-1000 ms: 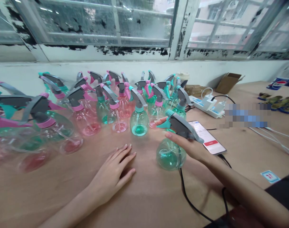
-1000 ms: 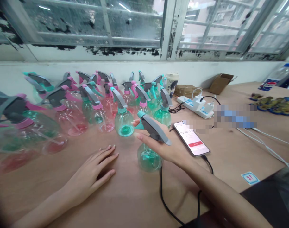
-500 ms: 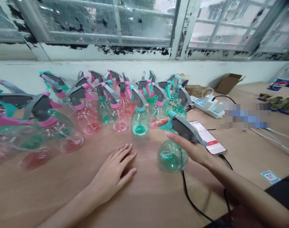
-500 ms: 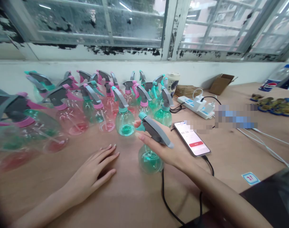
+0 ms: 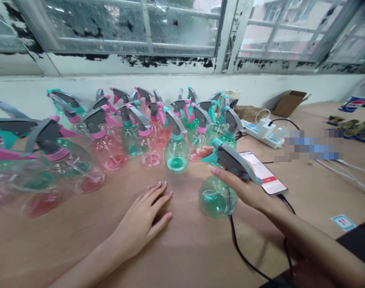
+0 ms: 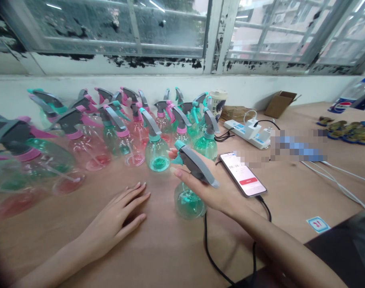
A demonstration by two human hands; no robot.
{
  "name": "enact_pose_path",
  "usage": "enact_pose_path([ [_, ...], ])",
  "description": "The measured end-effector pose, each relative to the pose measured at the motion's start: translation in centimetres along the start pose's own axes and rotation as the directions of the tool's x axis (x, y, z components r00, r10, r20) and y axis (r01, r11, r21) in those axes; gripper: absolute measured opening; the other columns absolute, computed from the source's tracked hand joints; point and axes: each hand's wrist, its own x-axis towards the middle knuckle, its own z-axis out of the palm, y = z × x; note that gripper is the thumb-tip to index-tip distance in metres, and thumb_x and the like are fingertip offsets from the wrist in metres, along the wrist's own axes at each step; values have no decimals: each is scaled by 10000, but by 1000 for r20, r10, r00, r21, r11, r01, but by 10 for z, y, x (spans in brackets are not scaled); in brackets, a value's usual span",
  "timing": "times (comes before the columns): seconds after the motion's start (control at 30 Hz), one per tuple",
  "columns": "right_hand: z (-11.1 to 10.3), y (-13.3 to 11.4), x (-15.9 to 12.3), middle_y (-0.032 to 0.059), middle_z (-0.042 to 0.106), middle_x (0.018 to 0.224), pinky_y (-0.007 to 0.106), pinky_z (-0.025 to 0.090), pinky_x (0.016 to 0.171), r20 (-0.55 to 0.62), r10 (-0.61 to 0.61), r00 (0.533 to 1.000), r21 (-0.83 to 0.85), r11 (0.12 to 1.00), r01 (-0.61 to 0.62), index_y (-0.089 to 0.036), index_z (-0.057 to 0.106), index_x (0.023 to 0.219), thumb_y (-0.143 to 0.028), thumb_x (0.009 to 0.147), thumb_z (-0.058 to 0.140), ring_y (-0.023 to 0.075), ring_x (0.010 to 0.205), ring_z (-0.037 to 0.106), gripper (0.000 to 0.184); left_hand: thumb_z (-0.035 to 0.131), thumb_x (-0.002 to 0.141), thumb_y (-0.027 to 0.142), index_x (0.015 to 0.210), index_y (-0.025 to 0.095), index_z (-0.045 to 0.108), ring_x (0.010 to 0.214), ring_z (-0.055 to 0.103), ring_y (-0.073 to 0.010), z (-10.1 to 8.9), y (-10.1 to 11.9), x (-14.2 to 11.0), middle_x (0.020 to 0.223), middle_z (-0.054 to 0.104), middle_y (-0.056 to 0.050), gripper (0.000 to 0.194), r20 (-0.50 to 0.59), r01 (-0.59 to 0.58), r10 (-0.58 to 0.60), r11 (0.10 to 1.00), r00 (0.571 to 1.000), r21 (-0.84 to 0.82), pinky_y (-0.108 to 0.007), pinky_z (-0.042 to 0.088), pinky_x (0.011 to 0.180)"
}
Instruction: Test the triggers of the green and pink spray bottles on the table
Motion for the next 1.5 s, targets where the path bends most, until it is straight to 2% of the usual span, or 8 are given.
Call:
enact_pose_path([
  [0.23, 0, 0, -10, 12, 709, 901, 364, 552, 800, -36, 70, 997, 7, 998, -70, -278, 658, 1046, -440, 899, 571, 222, 866, 680, 235, 420, 976, 461, 1367, 211, 483, 1374, 384, -282, 0, 0, 1, 1487, 423, -105, 469, 1, 0, 0, 1000, 1000, -10, -533, 368, 1093],
  [0.33, -1, 2, -10, 12, 705, 855, 359, 562, 764, 33, 91, 995, 22, 995, -92, -274, 659, 1041, -442, 902, 565, 217, 810, 686, 237, 423, 973, 462, 1354, 207, 501, 1368, 395, -282, -3, 2, 2, 1482, 430, -107, 465, 17, 12, -11, 1000, 1000, -21, -526, 371, 1093],
  [0.5, -2, -4, -2, 23, 702, 1098, 350, 569, 819, 152, 71, 986, 96, 992, -86, -292, 612, 1165, -428, 872, 615, 215, 914, 698, 323, 432, 969, 458, 1351, 205, 505, 1368, 394, -282, -4, 3, 2, 1480, 432, -103, 464, 21, 22, -22, 999, 1000, -33, -526, 365, 1096],
  [0.87, 0, -19, -4, 24, 570, 1374, 403, 509, 982, 128, 82, 988, 152, 983, -101, -309, 527, 1319, -393, 875, 617, 223, 1061, 671, 461, 430, 970, 461, 1358, 210, 498, 1366, 396, -285, -5, 2, 3, 1485, 425, -103, 467, 33, 26, -25, 999, 999, -34, -521, 360, 1099],
  [1.03, 0, -15, -3, 24, 677, 1207, 421, 547, 923, 152, 109, 982, 177, 975, -136, -323, 527, 1327, -408, 871, 614, 248, 1039, 674, 471, 428, 970, 463, 1354, 210, 500, 1364, 399, -287, -5, 2, 2, 1483, 428, -103, 465, 28, 25, -24, 999, 999, -39, -529, 365, 1094],
  [1.2, -4, -1, -9, 5, 723, 871, 395, 572, 789, 119, 87, 989, 10, 996, -88, -315, 658, 1136, -465, 896, 562, 245, 862, 695, 298, 434, 970, 456, 1350, 197, 507, 1364, 398, -295, -4, 2, 3, 1484, 426, -110, 466, 30, 24, -23, 999, 999, -44, -531, 357, 1099],
  [1.33, -6, 7, -12, 11, 713, 866, 393, 565, 772, 72, 92, 993, -24, 996, -91, -303, 670, 1086, -503, 898, 543, 247, 847, 685, 302, 443, 967, 463, 1352, 208, 505, 1370, 389, -292, -3, 2, 3, 1489, 419, -103, 466, 27, 22, -21, 999, 999, -34, -532, 352, 1102],
  [1.5, -3, -1, -4, 20, 720, 1023, 395, 561, 829, 132, 63, 989, 69, 995, -72, -320, 577, 1275, -493, 882, 575, 247, 961, 682, 429, 430, 971, 461, 1353, 210, 503, 1364, 400, -284, -4, 2, 3, 1483, 428, -103, 463, 32, 25, -24, 999, 999, -31, -522, 364, 1098],
])
